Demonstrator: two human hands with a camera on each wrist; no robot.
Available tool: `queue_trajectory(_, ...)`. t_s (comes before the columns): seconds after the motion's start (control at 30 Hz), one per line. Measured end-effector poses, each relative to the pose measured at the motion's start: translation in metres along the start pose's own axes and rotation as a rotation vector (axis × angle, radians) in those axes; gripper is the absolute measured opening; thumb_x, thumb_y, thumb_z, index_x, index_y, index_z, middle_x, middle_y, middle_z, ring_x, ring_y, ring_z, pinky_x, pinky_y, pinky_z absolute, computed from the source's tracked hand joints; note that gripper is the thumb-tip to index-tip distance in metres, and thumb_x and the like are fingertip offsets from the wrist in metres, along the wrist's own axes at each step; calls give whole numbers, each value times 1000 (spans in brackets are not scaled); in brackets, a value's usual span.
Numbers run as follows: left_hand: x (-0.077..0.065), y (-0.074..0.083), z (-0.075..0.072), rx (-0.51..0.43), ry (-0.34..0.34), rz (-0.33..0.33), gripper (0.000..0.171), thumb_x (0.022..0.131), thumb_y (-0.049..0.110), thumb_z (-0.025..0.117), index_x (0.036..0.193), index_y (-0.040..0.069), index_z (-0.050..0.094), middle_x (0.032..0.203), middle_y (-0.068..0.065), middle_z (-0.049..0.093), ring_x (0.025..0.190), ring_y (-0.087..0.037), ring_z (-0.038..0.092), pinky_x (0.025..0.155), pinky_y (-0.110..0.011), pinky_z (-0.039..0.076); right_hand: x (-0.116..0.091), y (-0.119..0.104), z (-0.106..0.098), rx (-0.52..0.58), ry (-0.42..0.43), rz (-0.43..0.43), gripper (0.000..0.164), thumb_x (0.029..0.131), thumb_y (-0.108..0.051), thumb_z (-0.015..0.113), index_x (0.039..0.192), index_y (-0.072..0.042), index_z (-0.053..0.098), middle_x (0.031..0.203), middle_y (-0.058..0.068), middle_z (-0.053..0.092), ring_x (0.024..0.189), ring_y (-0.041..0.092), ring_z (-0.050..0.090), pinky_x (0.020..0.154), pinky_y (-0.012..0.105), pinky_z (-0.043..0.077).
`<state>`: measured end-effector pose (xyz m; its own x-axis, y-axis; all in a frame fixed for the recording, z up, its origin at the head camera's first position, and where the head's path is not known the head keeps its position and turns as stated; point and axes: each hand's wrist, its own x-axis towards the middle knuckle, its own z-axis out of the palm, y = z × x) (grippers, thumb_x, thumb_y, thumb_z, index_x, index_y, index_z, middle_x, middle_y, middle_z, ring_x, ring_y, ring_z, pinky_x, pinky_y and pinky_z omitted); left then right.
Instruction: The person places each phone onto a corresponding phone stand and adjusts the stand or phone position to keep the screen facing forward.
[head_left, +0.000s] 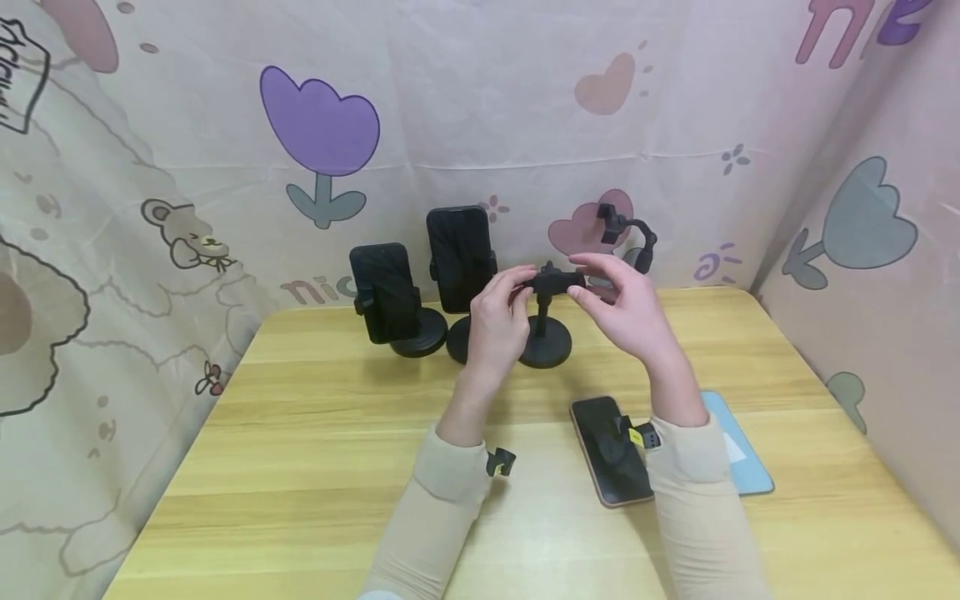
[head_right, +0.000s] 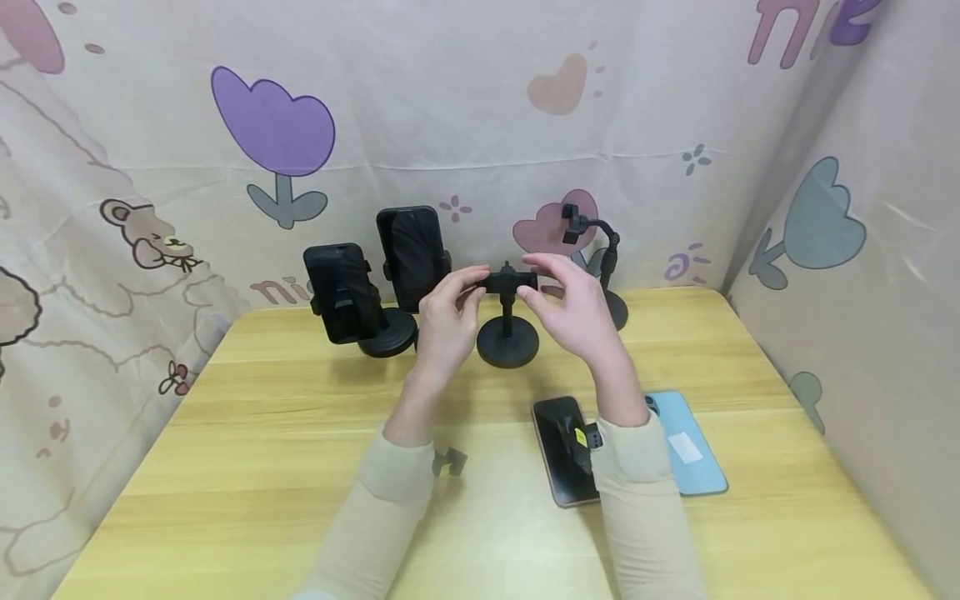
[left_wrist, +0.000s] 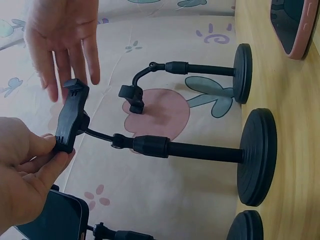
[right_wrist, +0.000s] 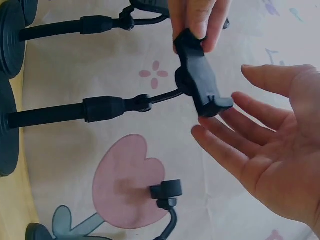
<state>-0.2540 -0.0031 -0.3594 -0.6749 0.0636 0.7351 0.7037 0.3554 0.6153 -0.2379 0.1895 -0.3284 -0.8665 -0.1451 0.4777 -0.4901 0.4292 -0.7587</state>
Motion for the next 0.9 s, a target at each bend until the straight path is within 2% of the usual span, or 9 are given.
queue_trajectory(0.2, 1, -1, 0, -13, -4, -1, 26, 96, -12, 65, 121, -8, 70, 123, -18, 71, 113, -27, 71, 99, -21, 53, -8, -5, -1, -99, 71, -138, 39, 96, -2, 72, 134, 0, 66, 137, 13, 64, 127, 30, 60, 101, 50, 55)
queue_trajectory(0.33, 1, 0, -1, -27, -12, -12, 26, 96, -12, 65, 121, -8, 70, 124, -18, 70, 114, -27, 71, 100, -21, 53, -16, 1, 3, -163, 109, -258, 26, 92, 3, 72, 119, 0, 72, 132, 11, 67, 121, 28, 64, 99, 47, 56)
queue_trajectory(0.43, 1, 0, 0, -34, -14, -16, 26, 96, -12, 64, 121, -8, 70, 124, -18, 70, 114, -27, 71, 100, -21, 53, -24, 9, 7, -227, 131, -376, 16, 89, 5, 69, 103, -1, 75, 128, 12, 69, 118, 31, 65, 102, 49, 51)
queue_trajectory(0.5, 0, 0, 0, -34, -16, -15, 26, 96, -12, 64, 121, -8, 69, 124, -18, 70, 114, -27, 71, 100, -21, 53, -29, 15, 11, -276, 137, -442, 14, 87, 4, 67, 95, -2, 75, 123, 13, 71, 117, 34, 63, 101, 50, 48)
queue_trajectory(0.57, 0, -1, 0, -27, -19, -12, 26, 97, -12, 64, 122, -8, 69, 125, -18, 70, 114, -28, 71, 99, -21, 53, -35, 19, 14, -304, 123, -472, 16, 85, 5, 64, 92, -4, 75, 118, 12, 72, 113, 34, 63, 98, 49, 48)
queue_trajectory(0.63, 0, -1, 0, -16, -23, -10, 26, 97, -11, 64, 122, -7, 69, 125, -18, 70, 115, -27, 70, 99, -21, 53, -41, 23, 15, -334, 70, -476, 18, 84, 6, 61, 92, -5, 74, 114, 11, 72, 109, 33, 62, 95, 47, 49)
queue_trajectory(0.7, 0, -1, 0, -8, -26, -9, 26, 97, -11, 64, 123, -7, 69, 126, -18, 70, 115, -27, 70, 99, -21, 54, -46, 25, 15, -363, -26, -448, 22, 83, 7, 60, 95, -7, 73, 112, 8, 71, 108, 30, 63, 93, 46, 51)
queue_trajectory(0.9, -1, -1, -1, 2, -24, 2, 26, 97, -11, 64, 122, -8, 69, 126, -18, 70, 114, -27, 70, 98, -22, 54, -56, 31, 14, -447, -457, -274, 32, 81, 4, 67, 111, -7, 70, 119, 5, 67, 115, 26, 63, 101, 47, 52)
